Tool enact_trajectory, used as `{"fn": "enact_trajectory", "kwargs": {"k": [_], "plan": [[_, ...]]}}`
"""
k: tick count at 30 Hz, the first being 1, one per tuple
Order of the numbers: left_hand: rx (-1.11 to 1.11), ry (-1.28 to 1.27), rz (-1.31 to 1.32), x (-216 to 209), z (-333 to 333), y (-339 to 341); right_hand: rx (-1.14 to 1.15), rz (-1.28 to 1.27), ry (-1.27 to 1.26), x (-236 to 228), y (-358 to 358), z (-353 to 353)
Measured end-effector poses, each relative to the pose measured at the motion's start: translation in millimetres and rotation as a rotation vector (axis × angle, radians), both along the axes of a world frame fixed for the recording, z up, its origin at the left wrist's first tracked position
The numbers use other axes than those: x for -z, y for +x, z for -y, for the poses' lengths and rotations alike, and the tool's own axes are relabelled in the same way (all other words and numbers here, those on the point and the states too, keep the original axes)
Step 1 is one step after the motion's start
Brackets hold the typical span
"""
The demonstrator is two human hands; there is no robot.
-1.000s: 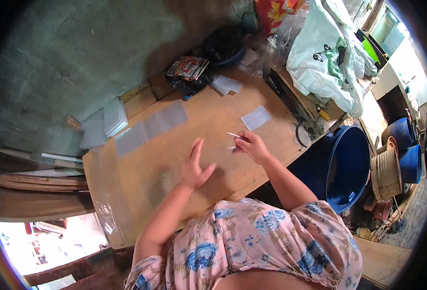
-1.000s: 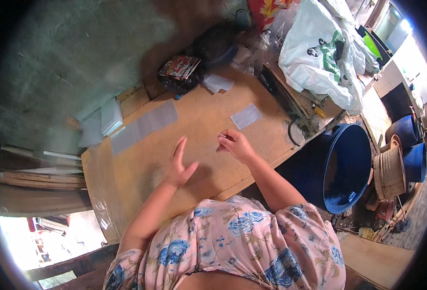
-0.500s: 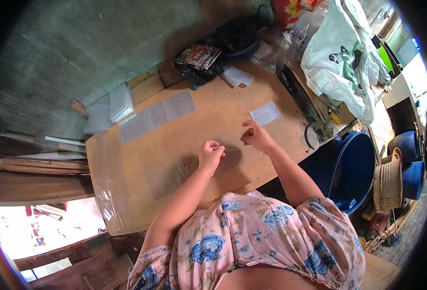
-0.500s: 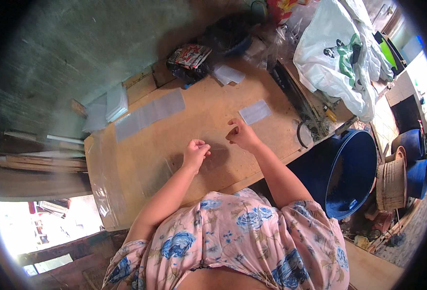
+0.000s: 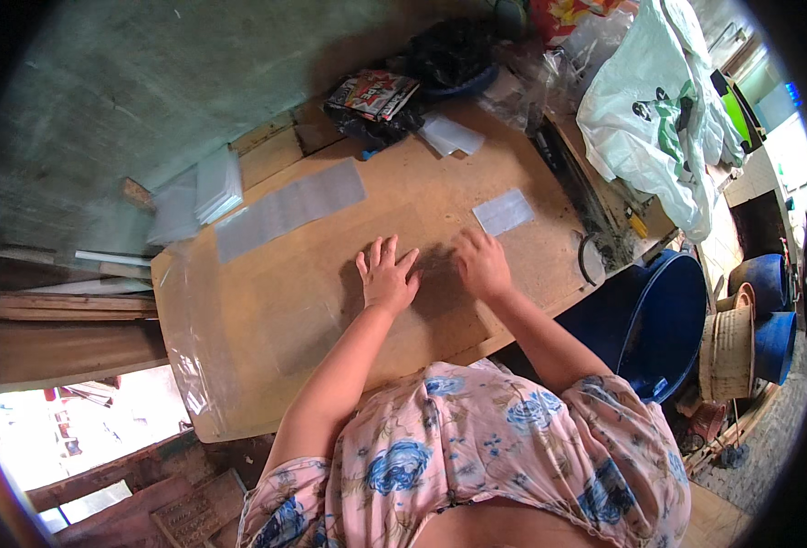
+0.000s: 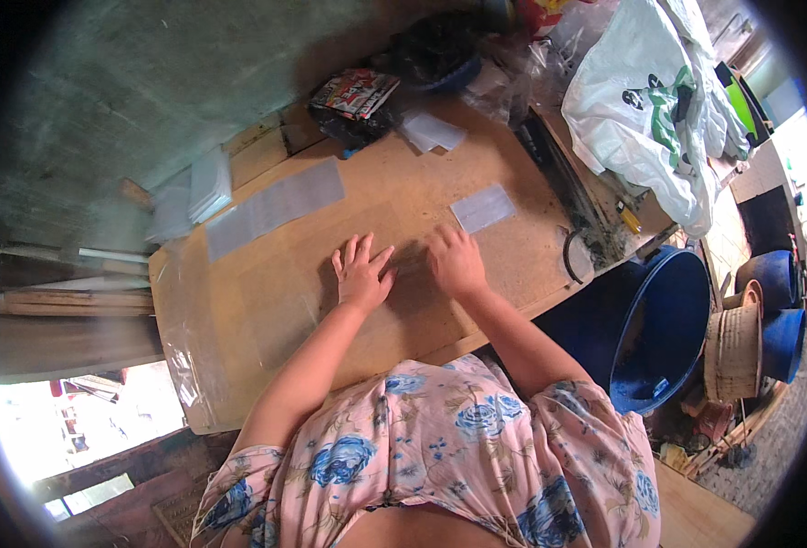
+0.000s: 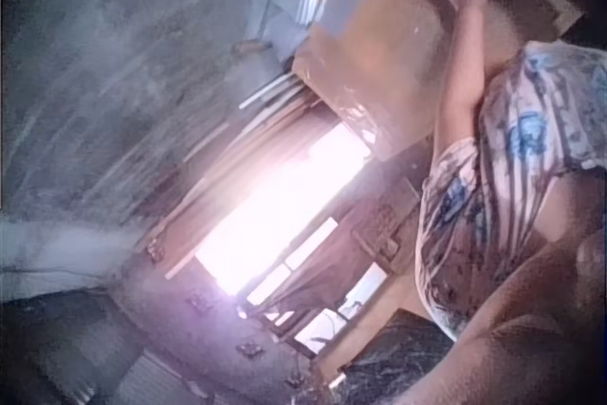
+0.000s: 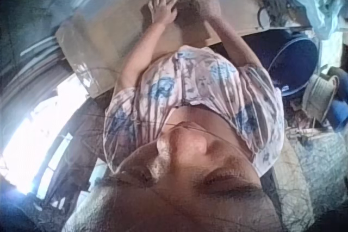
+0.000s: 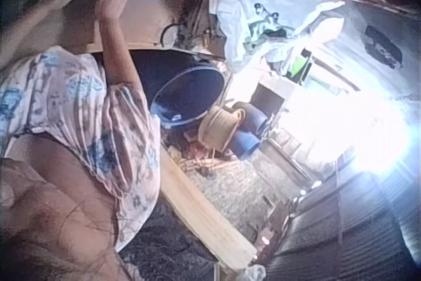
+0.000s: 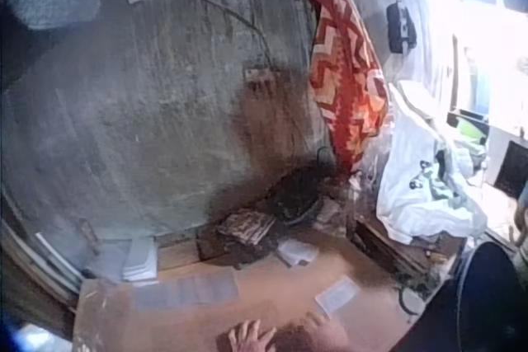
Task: The person unpacks a roll of black cable, cuts a short length, and uses a lighter to heat the cable end. They then place the heated end into a clear plastic bag and press it flat on the table, repeating the process with additional bags.
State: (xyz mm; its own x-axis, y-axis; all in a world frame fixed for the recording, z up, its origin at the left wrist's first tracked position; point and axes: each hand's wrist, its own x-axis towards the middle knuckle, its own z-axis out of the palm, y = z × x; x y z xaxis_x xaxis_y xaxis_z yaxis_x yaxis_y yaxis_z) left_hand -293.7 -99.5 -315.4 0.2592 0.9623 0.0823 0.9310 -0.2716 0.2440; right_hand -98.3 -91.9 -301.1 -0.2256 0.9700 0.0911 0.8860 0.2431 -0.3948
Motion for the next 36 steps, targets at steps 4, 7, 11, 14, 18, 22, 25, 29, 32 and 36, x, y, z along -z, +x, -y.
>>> {"fn": "enact_trajectory", "kwargs": {"k": [4,7,11,14,18,22,25,29,32,36], "plan": [[-0.031,-0.010,0.020,-1.6,-1.6,4.7,-0.085,0.033,0.035,10.1,2.4,33.2],[-0.029,0.002,0.013,-1.4,-1.8,6.2,-0.077,0.044,0.036,11.2,5.2,31.0],[-0.045,0.004,0.033,1.8,-3.0,8.4,-0.081,0.037,0.012,14.1,9.9,22.8],[-0.055,0.003,0.035,3.5,-3.1,9.5,-0.085,0.035,0.015,13.2,10.9,21.9],[-0.055,-0.006,0.036,3.7,-3.6,9.1,-0.086,0.027,0.027,13.8,10.9,23.5],[-0.059,-0.019,0.042,5.9,-3.8,8.5,-0.094,0.012,0.032,10.9,11.2,24.1],[-0.061,-0.023,0.049,4.8,-3.9,8.6,-0.057,-0.036,0.119,13.1,14.8,24.4],[-0.071,-0.030,0.043,3.8,-3.0,8.7,0.344,-0.156,0.345,20.6,60.7,26.3],[-0.070,-0.025,0.043,3.6,-2.4,10.7,0.660,0.055,0.434,16.0,130.0,36.1],[-0.081,-0.007,0.031,5.9,-3.6,8.9,0.868,0.185,0.197,17.1,168.7,48.8]]}}
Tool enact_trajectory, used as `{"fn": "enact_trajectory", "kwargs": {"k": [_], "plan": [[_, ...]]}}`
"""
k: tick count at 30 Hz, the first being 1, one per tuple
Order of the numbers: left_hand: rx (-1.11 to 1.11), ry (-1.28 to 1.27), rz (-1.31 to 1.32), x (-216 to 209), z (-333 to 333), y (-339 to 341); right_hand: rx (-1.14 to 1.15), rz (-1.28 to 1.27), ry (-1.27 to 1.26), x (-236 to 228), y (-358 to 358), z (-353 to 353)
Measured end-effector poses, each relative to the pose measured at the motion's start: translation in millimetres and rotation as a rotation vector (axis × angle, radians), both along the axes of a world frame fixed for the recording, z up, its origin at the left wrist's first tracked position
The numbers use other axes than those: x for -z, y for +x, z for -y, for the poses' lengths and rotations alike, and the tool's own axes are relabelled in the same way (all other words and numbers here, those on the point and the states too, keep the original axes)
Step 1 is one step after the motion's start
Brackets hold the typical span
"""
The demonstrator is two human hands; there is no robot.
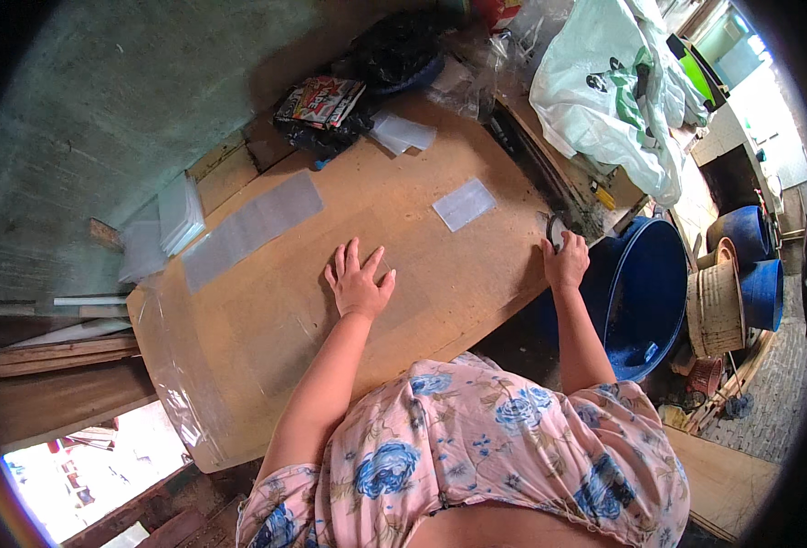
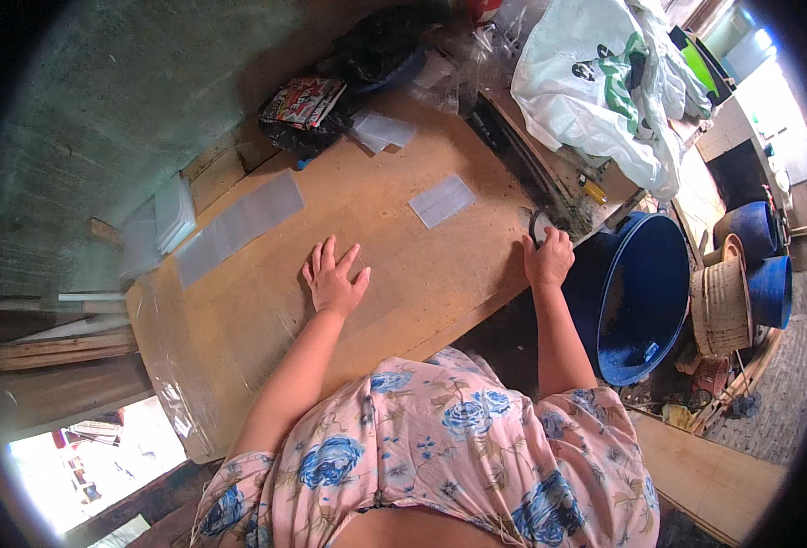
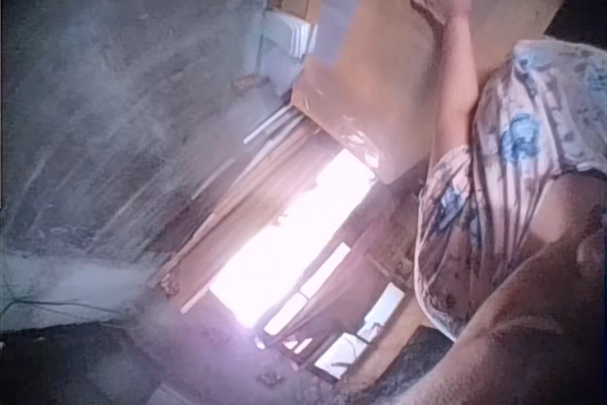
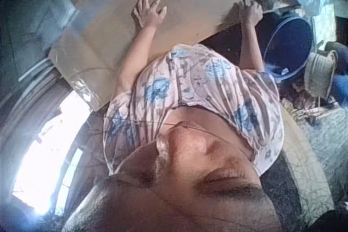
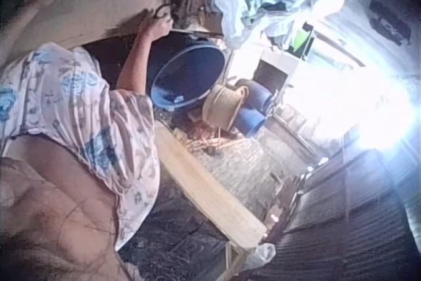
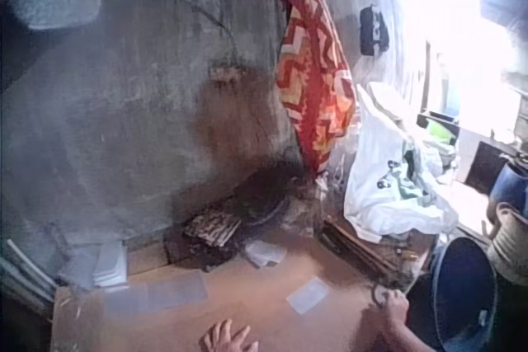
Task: The person unpacks a roll of black cable, cuts a short length, and uses a lighter to heat the cable end. They then place the heated end into a clear plastic bag and press it flat on the table, repeating the process with additional bags.
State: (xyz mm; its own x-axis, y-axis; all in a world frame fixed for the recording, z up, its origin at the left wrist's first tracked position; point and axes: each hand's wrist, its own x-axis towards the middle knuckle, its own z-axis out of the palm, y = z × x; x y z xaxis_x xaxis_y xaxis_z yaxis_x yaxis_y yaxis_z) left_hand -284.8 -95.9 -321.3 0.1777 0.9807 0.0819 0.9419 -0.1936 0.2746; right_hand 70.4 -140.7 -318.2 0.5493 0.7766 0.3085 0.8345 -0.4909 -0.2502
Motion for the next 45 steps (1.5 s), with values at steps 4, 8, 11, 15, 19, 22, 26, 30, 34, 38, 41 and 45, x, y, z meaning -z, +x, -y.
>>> {"fn": "enact_trajectory", "kwargs": {"k": [4,8,11,15,19,22,26,30,34,38,41,45], "plan": [[0.003,0.007,0.029,-0.3,0.0,0.2,0.015,0.026,-0.051,7.9,3.3,-3.0],[0.000,0.010,0.052,-2.6,0.3,-0.1,0.007,0.097,-0.018,10.7,10.2,-10.9],[0.007,0.014,0.059,0.1,0.4,-1.6,-0.148,0.044,0.190,-13.3,-4.2,-18.2],[0.011,0.016,0.056,-3.2,1.1,-1.1,-0.516,-0.513,0.083,-32.4,-83.2,-23.1],[-0.001,-0.019,0.041,-5.7,0.0,-0.8,-0.795,-0.491,-0.036,-22.5,-148.0,-28.2],[-0.002,-0.025,0.033,-6.6,0.8,-1.6,-0.820,-0.496,-0.061,-11.3,-163.7,-29.9],[-0.005,-0.018,0.034,-4.3,0.4,-2.4,-0.857,-0.446,-0.050,-5.2,-167.5,-33.7],[-0.002,-0.037,0.028,-4.8,0.3,-2.5,-0.852,-0.422,-0.067,-5.9,-169.6,-35.5],[-0.008,-0.063,0.014,-8.6,0.2,-2.3,-0.843,-0.406,-0.065,-7.7,-172.8,-36.8],[-0.006,-0.081,0.009,-10.2,-0.3,-2.2,-0.857,-0.409,-0.049,-8.4,-173.3,-36.7],[0.002,-0.077,-0.002,-11.5,-0.3,-2.3,-0.873,-0.407,-0.055,-7.4,-171.9,-36.3],[0.003,-0.075,-0.004,-10.9,0.0,-2.6,-0.861,-0.405,-0.021,-8.1,-173.0,-35.8]]}}
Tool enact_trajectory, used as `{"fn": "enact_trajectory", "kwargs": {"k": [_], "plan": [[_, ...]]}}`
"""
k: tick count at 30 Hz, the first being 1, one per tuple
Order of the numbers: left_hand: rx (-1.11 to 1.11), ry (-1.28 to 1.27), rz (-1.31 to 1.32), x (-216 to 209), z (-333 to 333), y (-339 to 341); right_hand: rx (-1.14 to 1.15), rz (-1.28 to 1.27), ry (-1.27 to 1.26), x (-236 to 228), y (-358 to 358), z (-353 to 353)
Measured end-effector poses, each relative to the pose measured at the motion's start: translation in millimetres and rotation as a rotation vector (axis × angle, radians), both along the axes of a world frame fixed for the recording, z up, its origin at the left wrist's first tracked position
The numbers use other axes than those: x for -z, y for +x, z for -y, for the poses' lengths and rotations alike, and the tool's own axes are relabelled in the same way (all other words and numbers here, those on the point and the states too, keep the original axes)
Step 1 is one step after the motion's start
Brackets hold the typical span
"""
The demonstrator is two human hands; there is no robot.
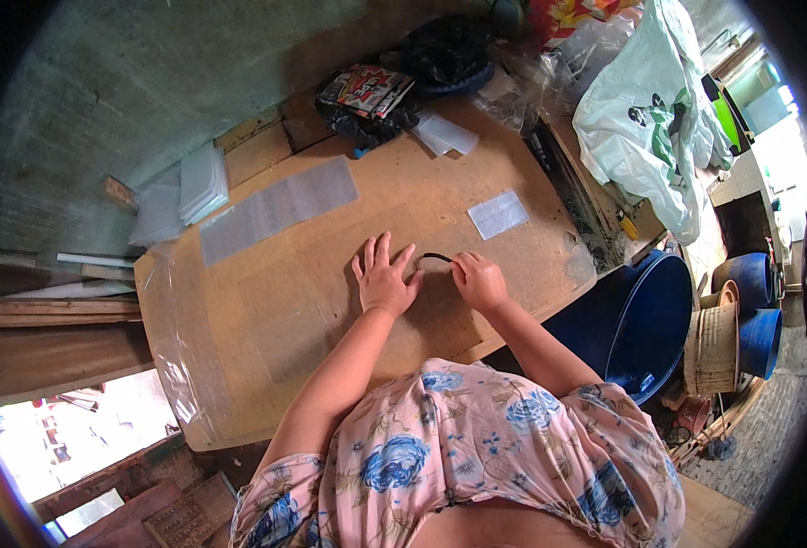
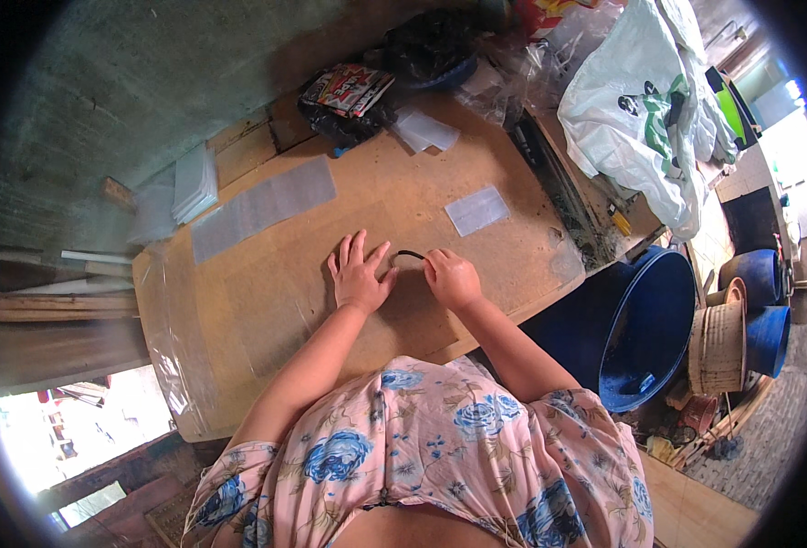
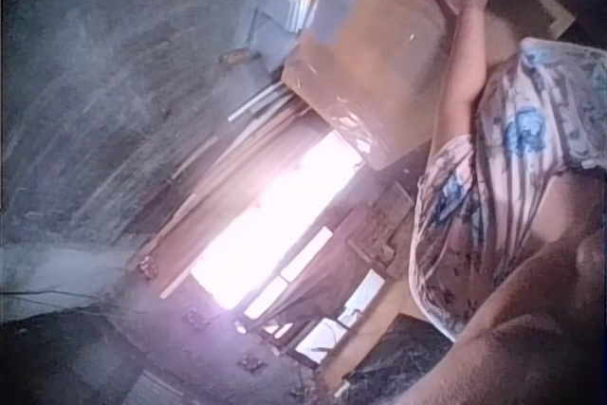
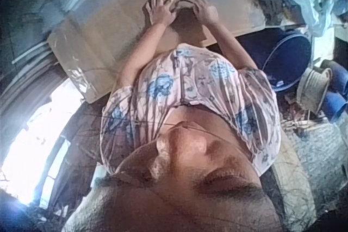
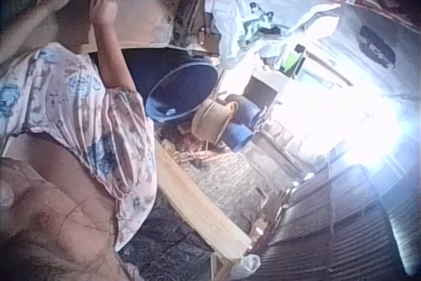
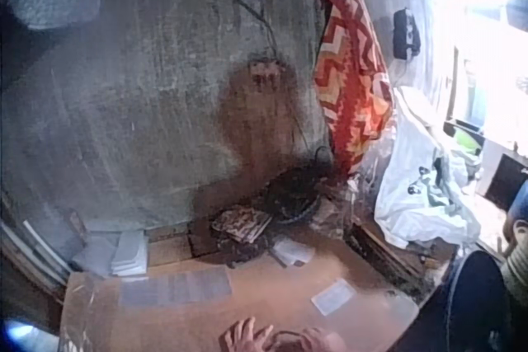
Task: The person unpacks a roll of black cable, cuts a short length, and uses a lighter to heat the cable end. They then place the heated end into a clear plastic bag and press it flat on the table, repeating the process with additional bags.
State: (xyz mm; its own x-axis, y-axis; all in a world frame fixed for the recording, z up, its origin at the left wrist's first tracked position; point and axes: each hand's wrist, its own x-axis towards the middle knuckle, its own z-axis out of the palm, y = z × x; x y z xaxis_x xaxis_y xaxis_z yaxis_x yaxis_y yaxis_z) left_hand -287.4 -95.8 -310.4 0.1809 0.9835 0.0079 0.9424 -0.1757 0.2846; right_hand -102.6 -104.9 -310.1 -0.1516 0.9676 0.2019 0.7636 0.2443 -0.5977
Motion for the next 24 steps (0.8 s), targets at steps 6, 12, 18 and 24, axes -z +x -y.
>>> {"fn": "enact_trajectory", "kwargs": {"k": [6,12,18,24], "plan": [[0.012,0.037,0.004,2.3,0.3,-0.1,-0.007,-0.027,0.065,1.5,1.3,-0.6],[0.025,0.060,0.007,5.8,0.9,-0.2,0.642,-1.047,-0.276,4.6,48.2,-1.4],[0.026,0.130,0.091,13.6,2.4,-0.8,0.860,-1.068,-0.014,32.9,114.9,16.9],[0.160,0.174,-0.087,-2.6,10.4,2.6,0.823,-1.068,0.036,46.3,115.2,20.4]]}}
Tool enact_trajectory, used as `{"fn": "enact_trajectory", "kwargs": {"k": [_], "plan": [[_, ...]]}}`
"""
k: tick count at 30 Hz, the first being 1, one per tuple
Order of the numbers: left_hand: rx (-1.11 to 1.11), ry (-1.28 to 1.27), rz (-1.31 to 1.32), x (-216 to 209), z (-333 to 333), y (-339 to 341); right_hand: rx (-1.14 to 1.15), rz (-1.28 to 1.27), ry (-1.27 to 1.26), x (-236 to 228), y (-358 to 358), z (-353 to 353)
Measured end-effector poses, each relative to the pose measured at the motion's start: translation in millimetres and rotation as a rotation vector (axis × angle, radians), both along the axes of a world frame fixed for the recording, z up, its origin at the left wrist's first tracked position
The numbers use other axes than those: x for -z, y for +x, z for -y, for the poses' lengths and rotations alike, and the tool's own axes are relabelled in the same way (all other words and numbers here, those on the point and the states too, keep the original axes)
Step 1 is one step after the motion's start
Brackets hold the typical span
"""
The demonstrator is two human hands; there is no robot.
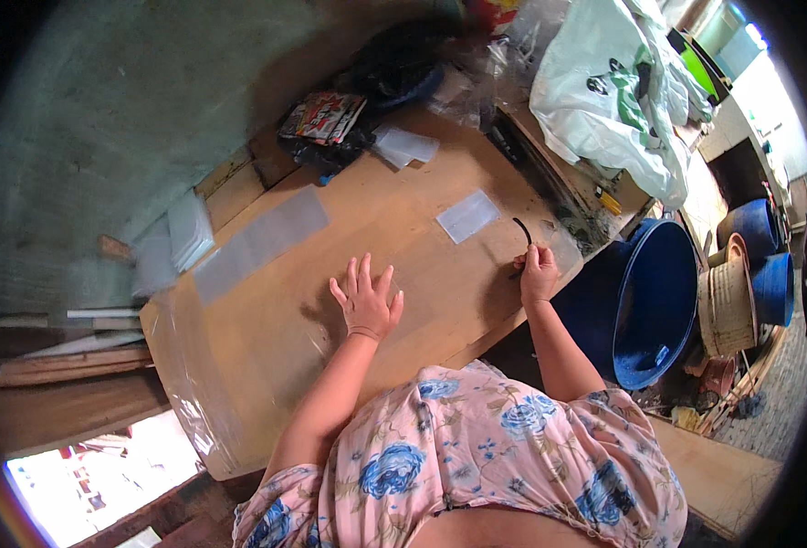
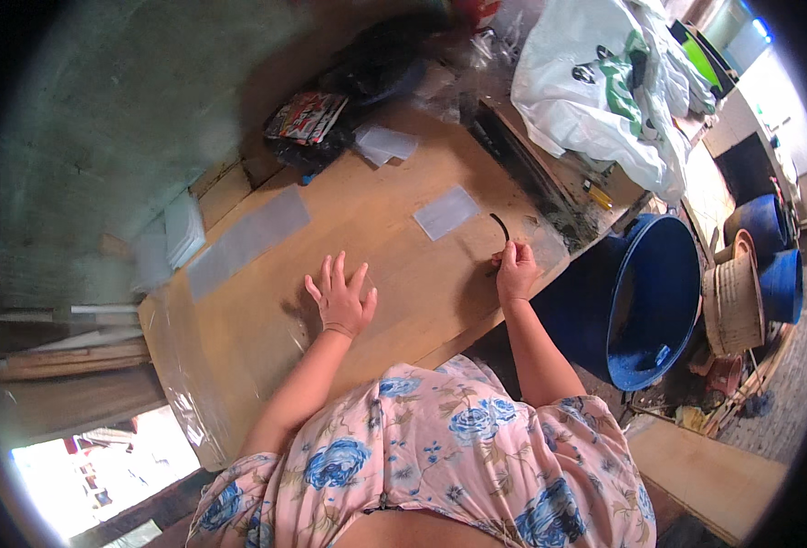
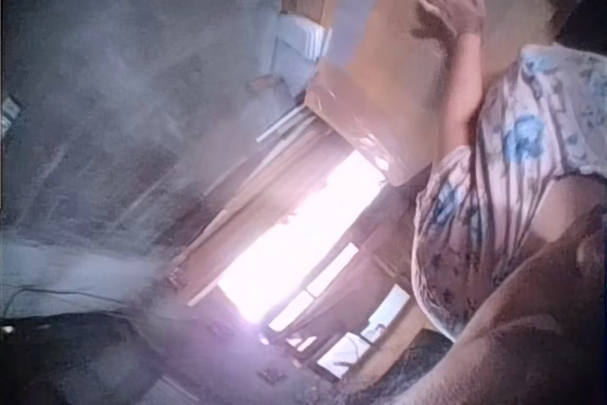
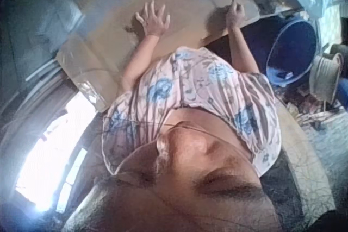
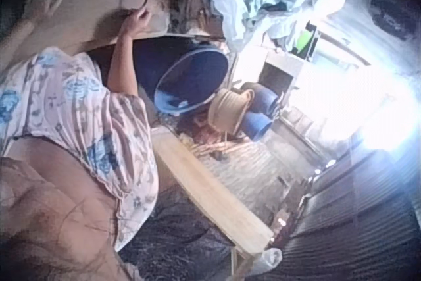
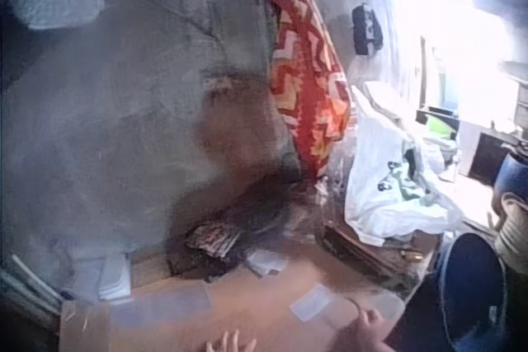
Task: The person unpacks a roll of black cable, cuts a short length, and uses a lighter to heat the cable end. They then place the heated end into a clear plastic bag and press it flat on the table, repeating the process with additional bags.
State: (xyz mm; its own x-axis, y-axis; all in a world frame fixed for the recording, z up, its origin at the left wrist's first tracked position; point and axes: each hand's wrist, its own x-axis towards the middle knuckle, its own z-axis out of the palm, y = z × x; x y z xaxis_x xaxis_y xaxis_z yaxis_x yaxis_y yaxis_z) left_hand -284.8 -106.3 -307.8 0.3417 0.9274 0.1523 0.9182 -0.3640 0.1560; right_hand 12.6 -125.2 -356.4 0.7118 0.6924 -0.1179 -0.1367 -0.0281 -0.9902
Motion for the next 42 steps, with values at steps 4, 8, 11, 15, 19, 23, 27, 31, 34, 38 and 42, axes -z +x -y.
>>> {"fn": "enact_trajectory", "kwargs": {"k": [4,8,11,15,19,23,27,31,34,38,42], "plan": [[0.069,0.008,-0.050,-10.8,-7.1,12.2,-0.058,-0.013,0.027,10.0,5.6,2.1],[0.176,-0.030,-0.148,-25.2,-20.5,15.3,-0.054,-0.029,0.031,-2.9,0.2,1.8],[0.280,0.009,-0.041,-21.1,-43.0,37.3,0.028,-0.157,0.081,-5.3,3.9,-0.4],[0.159,-0.063,0.144,1.3,-83.6,105.6,-0.024,-0.180,0.102,-3.3,6.0,-0.6],[0.001,-0.289,0.142,11.5,-117.6,141.5,-0.045,-0.180,0.080,0.2,7.7,2.2],[-0.003,-0.538,0.164,24.6,-145.2,138.0,-0.064,-0.202,0.101,1.7,8.4,3.4],[0.015,-0.492,0.145,26.5,-157.5,130.2,-0.084,-0.198,0.101,-1.0,7.4,4.0],[0.016,-0.128,0.001,1.9,-144.4,133.8,-0.093,-0.208,0.111,2.1,7.1,4.7],[0.000,-0.039,0.203,17.1,-149.9,123.2,-0.111,-0.193,0.111,1.4,6.3,4.5],[-0.183,-0.364,0.416,-0.4,-154.6,119.1,-0.113,-0.157,0.091,-0.7,8.0,4.7],[-0.216,-0.328,0.393,15.9,-161.6,103.5,-0.107,-0.164,0.074,-1.7,8.6,3.7]]}}
